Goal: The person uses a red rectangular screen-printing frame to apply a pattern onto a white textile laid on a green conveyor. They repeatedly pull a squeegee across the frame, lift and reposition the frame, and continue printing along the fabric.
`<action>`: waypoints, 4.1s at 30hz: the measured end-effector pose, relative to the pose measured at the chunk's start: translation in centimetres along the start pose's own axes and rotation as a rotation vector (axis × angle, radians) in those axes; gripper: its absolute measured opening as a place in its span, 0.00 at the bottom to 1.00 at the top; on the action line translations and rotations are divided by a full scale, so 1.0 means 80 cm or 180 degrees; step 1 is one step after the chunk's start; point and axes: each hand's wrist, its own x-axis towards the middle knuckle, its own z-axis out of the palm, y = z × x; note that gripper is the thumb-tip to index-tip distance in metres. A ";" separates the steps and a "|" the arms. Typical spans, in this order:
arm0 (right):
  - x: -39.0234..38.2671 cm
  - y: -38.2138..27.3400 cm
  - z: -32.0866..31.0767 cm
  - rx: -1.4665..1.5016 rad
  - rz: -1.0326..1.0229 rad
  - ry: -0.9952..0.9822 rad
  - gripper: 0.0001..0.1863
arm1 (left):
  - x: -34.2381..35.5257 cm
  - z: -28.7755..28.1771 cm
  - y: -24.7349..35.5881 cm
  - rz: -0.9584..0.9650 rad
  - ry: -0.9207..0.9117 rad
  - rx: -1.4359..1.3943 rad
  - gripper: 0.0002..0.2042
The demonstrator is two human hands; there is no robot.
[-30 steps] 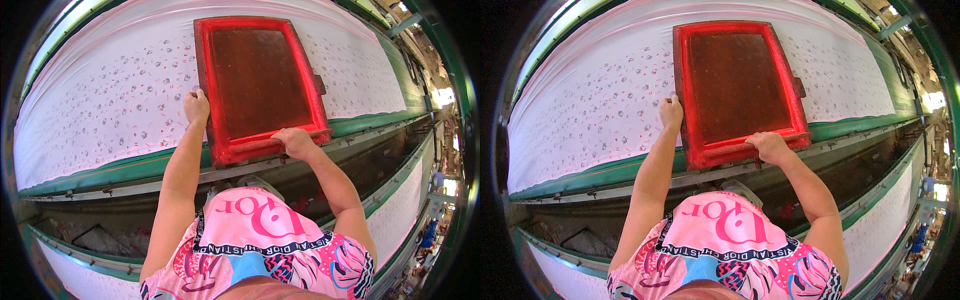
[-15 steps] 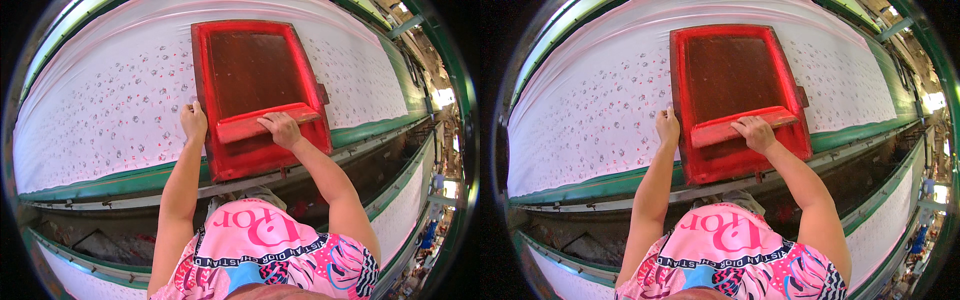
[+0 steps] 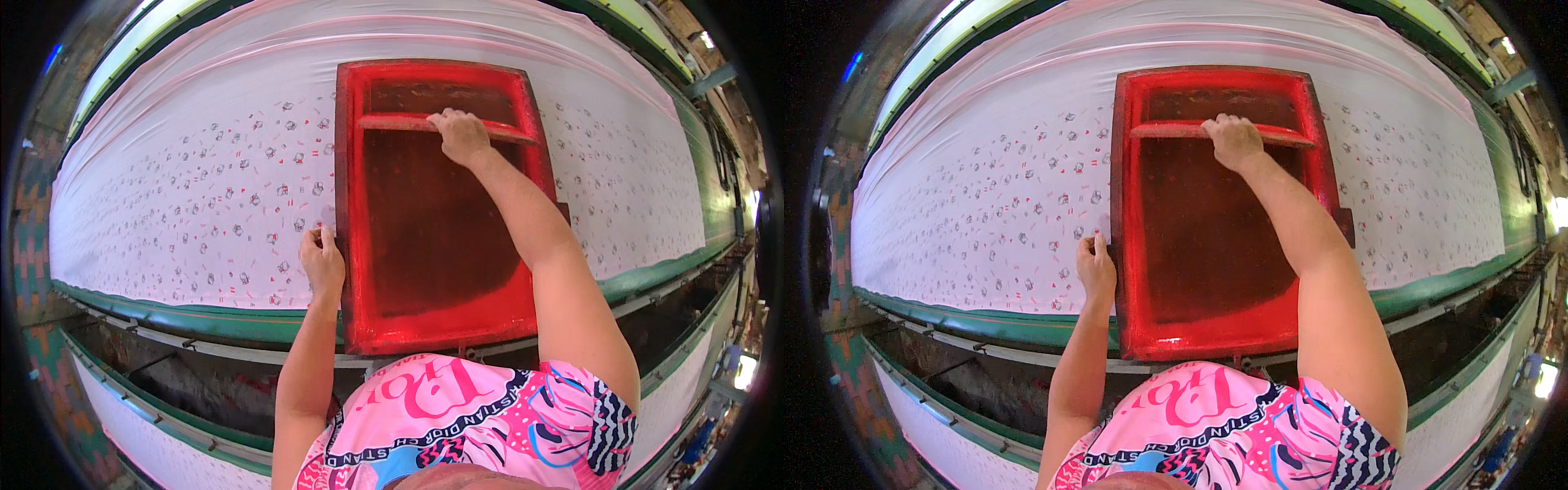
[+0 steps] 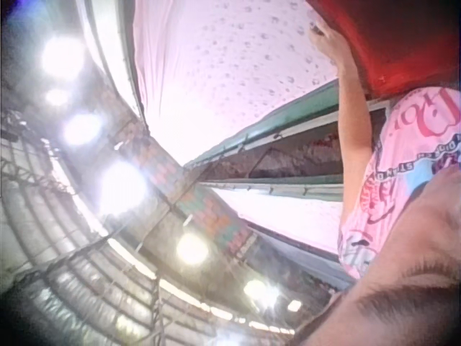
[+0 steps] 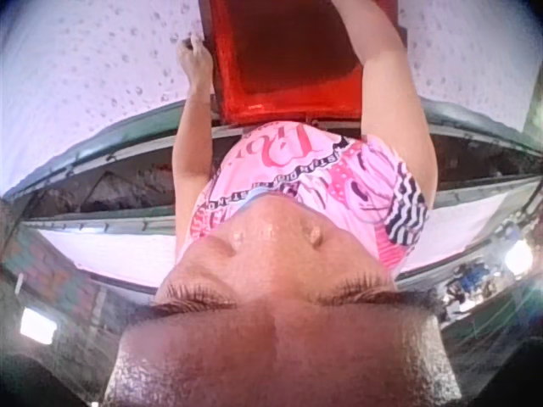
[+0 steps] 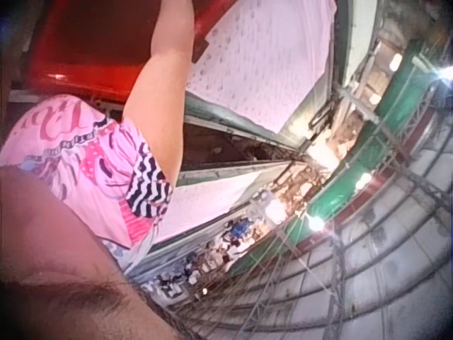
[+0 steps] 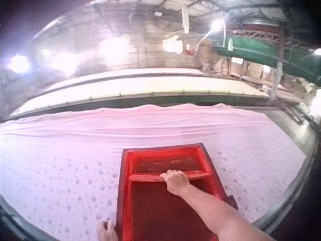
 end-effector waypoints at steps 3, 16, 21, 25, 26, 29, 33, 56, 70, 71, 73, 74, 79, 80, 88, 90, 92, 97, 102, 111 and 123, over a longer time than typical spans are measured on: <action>0.053 0.026 0.008 -0.0029 0.0007 0.0019 0.25 | -0.005 0.001 -0.001 0.0033 0.0188 0.0081 0.16; 0.145 0.080 0.006 0.0166 0.0086 0.0237 0.27 | -0.003 0.002 0.001 -0.0289 0.0240 0.0215 0.17; 0.148 0.099 0.006 -0.0003 -0.0125 0.0566 0.22 | -0.006 -0.001 0.003 -0.0225 0.0283 0.0299 0.16; 0.142 0.114 0.026 -0.0001 -0.0134 0.0593 0.23 | -0.008 0.000 -0.003 -0.0263 0.0308 0.0236 0.16; 0.141 0.115 0.030 -0.0007 -0.0178 0.0606 0.23 | -0.008 0.000 -0.004 -0.0224 0.0325 0.0292 0.16; 0.142 0.120 0.033 0.0058 -0.0253 0.0550 0.24 | -0.007 0.000 -0.002 -0.0112 0.0329 0.0450 0.15; 0.155 0.135 0.010 0.0392 -0.0432 0.0141 0.24 | -0.008 -0.002 0.007 -0.0029 0.0330 0.0606 0.15; -0.012 0.029 -0.047 0.0201 -0.0134 -0.0778 0.21 | 0.009 0.001 -0.006 0.0310 0.0069 0.0466 0.22; -0.326 -0.128 -0.074 0.0485 -0.0085 -0.0657 0.18 | 0.019 -0.001 -0.014 0.0571 -0.0135 0.0384 0.23; -0.345 -0.140 -0.076 0.0486 -0.0085 -0.0685 0.17 | 0.017 -0.002 -0.016 0.0594 -0.0117 0.0409 0.24; -0.381 -0.159 -0.083 0.0475 -0.0046 -0.0734 0.17 | 0.006 -0.002 -0.004 0.0442 -0.0182 0.0388 0.24; -0.398 -0.168 -0.084 0.0432 -0.0056 -0.0650 0.17 | 0.002 -0.002 0.004 0.0369 -0.0196 0.0368 0.24; -0.441 -0.189 -0.087 0.0508 -0.0261 -0.0303 0.17 | 0.012 -0.001 -0.003 0.0501 -0.0122 0.0553 0.24; -0.446 -0.190 -0.086 0.0511 -0.0284 -0.0293 0.16 | 0.013 -0.001 -0.003 0.0525 -0.0108 0.0584 0.24; -0.480 -0.205 -0.088 0.0663 -0.0467 -0.0597 0.35 | 0.027 0.009 -0.011 0.0447 0.0033 0.1251 0.28; -0.491 -0.188 -0.083 0.1044 -0.0663 -0.0418 0.33 | 0.030 0.008 -0.016 0.0415 0.0036 0.1442 0.28; -0.496 -0.156 -0.077 0.1527 -0.0896 -0.0229 0.31 | 0.032 0.003 -0.014 0.0419 0.0117 0.1731 0.29; -0.516 -0.047 -0.095 0.2127 -0.0799 0.0458 0.22 | 0.007 0.005 0.011 0.0187 0.0450 0.2083 0.29; -0.509 0.063 -0.091 0.1998 0.0549 0.1265 0.24 | -0.020 0.015 0.067 -0.0151 0.0353 0.2279 0.29; -0.443 0.146 -0.039 0.4533 0.2141 0.0810 0.37 | 0.014 0.006 0.011 0.0125 0.0151 0.1904 0.26; -0.414 0.129 -0.090 0.4458 0.2625 0.0671 0.31 | 0.046 0.011 -0.042 0.0182 -0.0179 0.1027 0.24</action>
